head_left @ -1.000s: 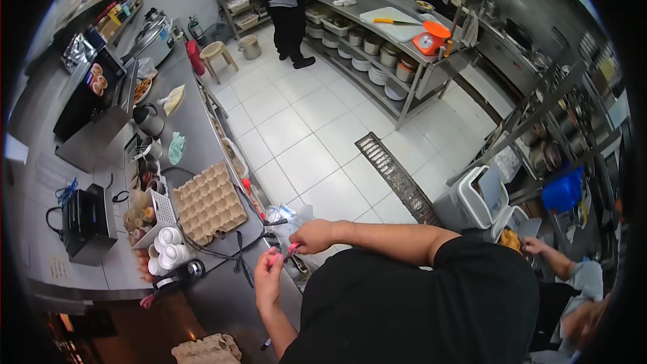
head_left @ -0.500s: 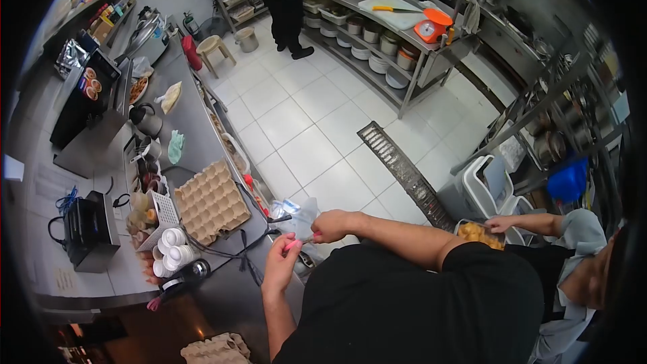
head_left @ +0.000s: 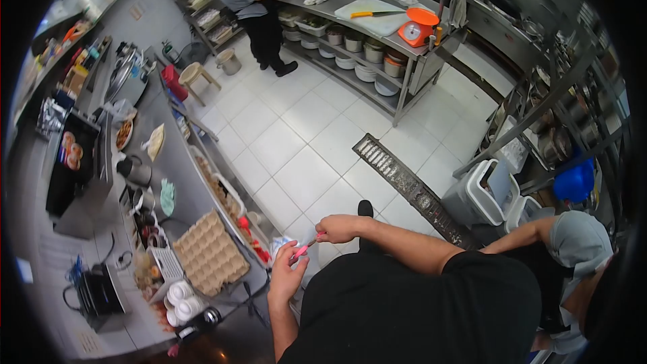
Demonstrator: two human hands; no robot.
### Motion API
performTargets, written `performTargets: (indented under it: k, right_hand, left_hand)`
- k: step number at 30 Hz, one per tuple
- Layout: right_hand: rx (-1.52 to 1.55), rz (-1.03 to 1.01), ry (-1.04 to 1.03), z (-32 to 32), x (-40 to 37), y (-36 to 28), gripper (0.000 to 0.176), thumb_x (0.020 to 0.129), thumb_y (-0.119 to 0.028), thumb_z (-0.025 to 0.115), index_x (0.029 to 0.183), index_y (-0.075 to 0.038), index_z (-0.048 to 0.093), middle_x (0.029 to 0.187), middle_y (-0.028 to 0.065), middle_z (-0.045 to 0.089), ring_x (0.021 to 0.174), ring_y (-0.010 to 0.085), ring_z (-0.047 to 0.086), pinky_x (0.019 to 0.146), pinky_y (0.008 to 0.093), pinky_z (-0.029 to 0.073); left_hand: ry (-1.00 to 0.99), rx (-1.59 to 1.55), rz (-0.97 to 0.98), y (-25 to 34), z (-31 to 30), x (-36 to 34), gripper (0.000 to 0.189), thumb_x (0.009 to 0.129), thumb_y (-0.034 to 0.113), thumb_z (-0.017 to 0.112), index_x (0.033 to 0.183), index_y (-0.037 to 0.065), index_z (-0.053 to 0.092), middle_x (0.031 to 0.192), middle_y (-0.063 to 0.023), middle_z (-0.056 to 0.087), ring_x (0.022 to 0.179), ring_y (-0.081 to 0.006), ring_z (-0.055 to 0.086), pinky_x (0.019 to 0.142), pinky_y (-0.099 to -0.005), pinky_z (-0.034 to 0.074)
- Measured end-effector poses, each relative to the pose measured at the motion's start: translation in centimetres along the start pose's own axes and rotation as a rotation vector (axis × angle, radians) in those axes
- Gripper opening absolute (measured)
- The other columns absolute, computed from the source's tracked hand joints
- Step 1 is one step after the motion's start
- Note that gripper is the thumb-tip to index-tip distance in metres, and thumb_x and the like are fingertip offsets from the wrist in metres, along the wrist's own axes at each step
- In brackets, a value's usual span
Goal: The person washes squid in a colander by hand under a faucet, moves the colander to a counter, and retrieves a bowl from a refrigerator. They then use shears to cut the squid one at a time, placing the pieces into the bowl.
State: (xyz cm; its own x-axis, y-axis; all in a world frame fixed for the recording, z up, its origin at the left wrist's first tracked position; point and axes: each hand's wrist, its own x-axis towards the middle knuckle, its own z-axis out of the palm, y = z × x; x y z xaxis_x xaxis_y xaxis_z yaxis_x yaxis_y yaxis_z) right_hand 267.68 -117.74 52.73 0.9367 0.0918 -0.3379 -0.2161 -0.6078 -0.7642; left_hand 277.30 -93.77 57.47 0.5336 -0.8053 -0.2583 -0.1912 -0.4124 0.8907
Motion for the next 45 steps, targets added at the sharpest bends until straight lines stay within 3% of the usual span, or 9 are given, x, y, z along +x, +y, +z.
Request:
performTargets:
  k: [7,11,15,19,23,29,36,39,45]
  right_hand:
    - [0.252,-0.071,0.264,-10.5,2.5,11.0,0.041,0.102,-0.038,0.059,0.096,0.002,0.066,0.088,0.0225,0.068,0.084,0.0399,0.066,0.077,0.0494,0.05]
    - [0.484,0.031,0.187,-18.8,0.5,14.3,0.042,0.105,-0.041,0.056,0.101,0.001,0.062,0.094,0.0163,0.063,0.085,0.028,0.064,0.071,0.0446,0.05]
    - [0.703,0.052,0.363,-23.3,-1.0,18.5,0.041,0.105,-0.04,0.057,0.096,-0.001,0.058,0.092,0.0132,0.06,0.081,0.0227,0.063,0.067,0.042,0.05]
    - [0.626,0.099,0.628,-28.4,-4.8,21.5,0.034,0.104,-0.033,0.061,0.095,0.0,0.057,0.092,0.0156,0.06,0.086,0.0283,0.063,0.074,0.0432,0.049]
    - [0.526,0.171,0.965,-29.9,-7.7,27.5,0.031,0.098,-0.03,0.066,0.093,0.0,0.064,0.102,0.0204,0.063,0.092,0.0368,0.062,0.081,0.0453,0.048]
    - [0.586,0.408,1.197,-31.4,-14.5,33.1,0.022,0.097,-0.021,0.065,0.099,0.001,0.064,0.108,0.0173,0.064,0.102,0.0339,0.061,0.093,0.042,0.048]
    - [0.887,0.48,1.66,-24.2,-23.7,32.1,0.043,0.094,-0.014,0.056,0.133,0.002,0.062,0.143,0.0145,0.056,0.128,0.0245,0.055,0.104,0.0367,0.048]
    - [1.383,0.312,1.801,-20.6,-27.5,29.3,0.045,0.097,-0.019,0.052,0.136,0.001,0.061,0.143,0.0114,0.056,0.128,0.0217,0.054,0.101,0.0366,0.051]
    - [1.392,0.32,2.083,-7.4,-34.4,31.1,0.045,0.1,-0.035,0.06,0.131,-0.003,0.067,0.121,0.0078,0.068,0.108,0.0165,0.064,0.089,0.0351,0.058]
  left_hand:
    - [0.007,-0.129,0.095,7.3,2.4,16.9,0.031,0.089,-0.003,0.07,0.119,0.0,0.063,0.142,-0.0146,0.052,0.123,-0.0224,0.061,0.1,-0.0341,0.056]
    - [-0.022,0.148,0.239,12.9,4.8,26.1,0.039,0.089,-0.006,0.068,0.125,0.002,0.059,0.145,-0.0164,0.05,0.126,-0.0241,0.06,0.101,-0.0343,0.055]
    - [0.014,0.519,0.425,18.3,7.8,33.8,0.056,0.082,0.001,0.076,0.135,0.006,0.059,0.147,-0.0188,0.053,0.132,-0.0349,0.056,0.105,-0.0433,0.05]
    - [-0.18,0.69,0.574,18.7,10.7,43.0,0.057,0.082,0.008,0.077,0.136,0.01,0.059,0.146,-0.0166,0.054,0.135,-0.038,0.052,0.117,-0.0522,0.034]
    - [-0.373,0.816,0.688,22.1,17.2,51.8,0.034,0.085,0.009,0.076,0.117,0.014,0.068,0.134,-0.0059,0.065,0.135,-0.0318,0.054,0.121,-0.0646,0.019]
    - [-0.864,0.718,1.032,28.8,30.2,61.8,0.017,0.092,0.008,0.069,0.109,0.01,0.068,0.098,-0.0112,0.074,0.095,-0.0338,0.07,0.109,-0.0494,0.044]
    - [-1.437,0.674,1.437,35.3,47.2,61.6,0.018,0.092,0.01,0.07,0.109,0.008,0.071,0.1,-0.0125,0.075,0.097,-0.0339,0.069,0.096,-0.046,0.049]
    - [-1.581,0.644,1.58,35.6,53.6,57.1,0.017,0.092,0.009,0.07,0.109,0.01,0.072,0.099,-0.0107,0.075,0.095,-0.0317,0.07,0.097,-0.0451,0.048]
    - [-1.775,0.657,1.806,34.1,65.5,44.8,0.026,0.089,0.008,0.068,0.113,0.016,0.074,0.101,-0.005,0.075,0.095,-0.0256,0.07,0.103,-0.0464,0.043]
